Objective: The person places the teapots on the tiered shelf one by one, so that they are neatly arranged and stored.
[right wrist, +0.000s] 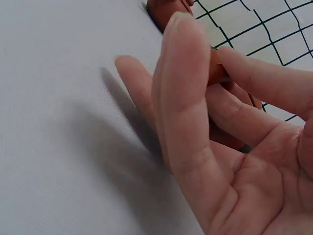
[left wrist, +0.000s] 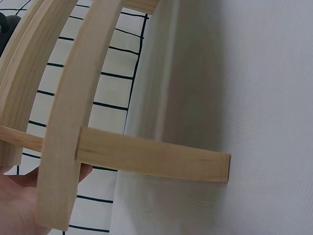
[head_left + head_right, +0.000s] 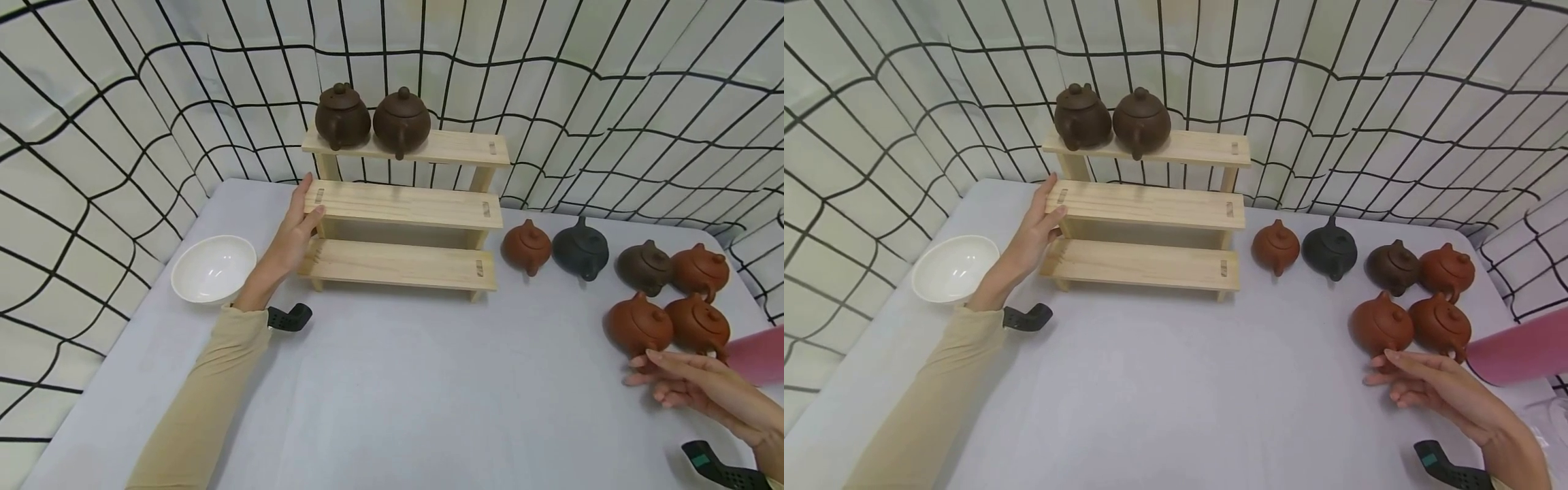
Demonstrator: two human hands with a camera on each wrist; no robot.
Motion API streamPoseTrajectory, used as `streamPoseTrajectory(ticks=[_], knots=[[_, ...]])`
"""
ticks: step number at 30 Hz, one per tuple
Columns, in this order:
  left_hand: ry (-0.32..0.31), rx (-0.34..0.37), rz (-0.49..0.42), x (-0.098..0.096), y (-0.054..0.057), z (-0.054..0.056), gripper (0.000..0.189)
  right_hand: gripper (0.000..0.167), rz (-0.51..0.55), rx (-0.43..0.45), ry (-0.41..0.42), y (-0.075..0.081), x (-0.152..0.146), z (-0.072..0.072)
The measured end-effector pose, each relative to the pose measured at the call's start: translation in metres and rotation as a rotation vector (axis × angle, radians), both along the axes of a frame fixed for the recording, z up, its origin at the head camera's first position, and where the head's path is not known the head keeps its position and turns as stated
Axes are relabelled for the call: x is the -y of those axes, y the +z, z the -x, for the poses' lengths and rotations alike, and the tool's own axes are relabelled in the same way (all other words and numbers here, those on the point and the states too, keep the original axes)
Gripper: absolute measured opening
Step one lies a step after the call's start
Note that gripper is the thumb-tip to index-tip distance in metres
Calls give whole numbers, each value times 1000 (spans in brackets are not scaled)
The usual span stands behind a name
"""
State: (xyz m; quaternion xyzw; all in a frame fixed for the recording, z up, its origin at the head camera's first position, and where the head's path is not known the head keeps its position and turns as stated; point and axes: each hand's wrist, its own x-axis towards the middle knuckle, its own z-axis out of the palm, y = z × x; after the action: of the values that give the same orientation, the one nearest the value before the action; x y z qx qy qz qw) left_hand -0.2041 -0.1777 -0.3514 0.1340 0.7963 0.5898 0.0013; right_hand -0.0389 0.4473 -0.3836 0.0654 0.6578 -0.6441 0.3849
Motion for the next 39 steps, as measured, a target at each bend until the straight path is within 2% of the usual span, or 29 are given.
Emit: streamPoseTrajectory(ticks=[5,12,21,26,30,35,39], knots=[[1,3,1,0,0,-1,69,48,47,3,-1,-3,0,0],[-1,-8,3,0,2,-1,68,45,126,-32,-46,-6,1,-3],[3,-11,17,0,2,-1,69,48,156,-145,-104,3,5,-7],[-6,-8,6,0,2,-1,69,47,94,-240,-150,16,12,-9],[-7,-4,3,0,2,-1,69,45,53,-350,-129,30,24,-4],[-10,2,-1,0,1,-2,68,42,58,-485,-99,52,45,10],[-15,4,-14,-1,1,-1,68,33,47,-614,-60,71,73,29]])
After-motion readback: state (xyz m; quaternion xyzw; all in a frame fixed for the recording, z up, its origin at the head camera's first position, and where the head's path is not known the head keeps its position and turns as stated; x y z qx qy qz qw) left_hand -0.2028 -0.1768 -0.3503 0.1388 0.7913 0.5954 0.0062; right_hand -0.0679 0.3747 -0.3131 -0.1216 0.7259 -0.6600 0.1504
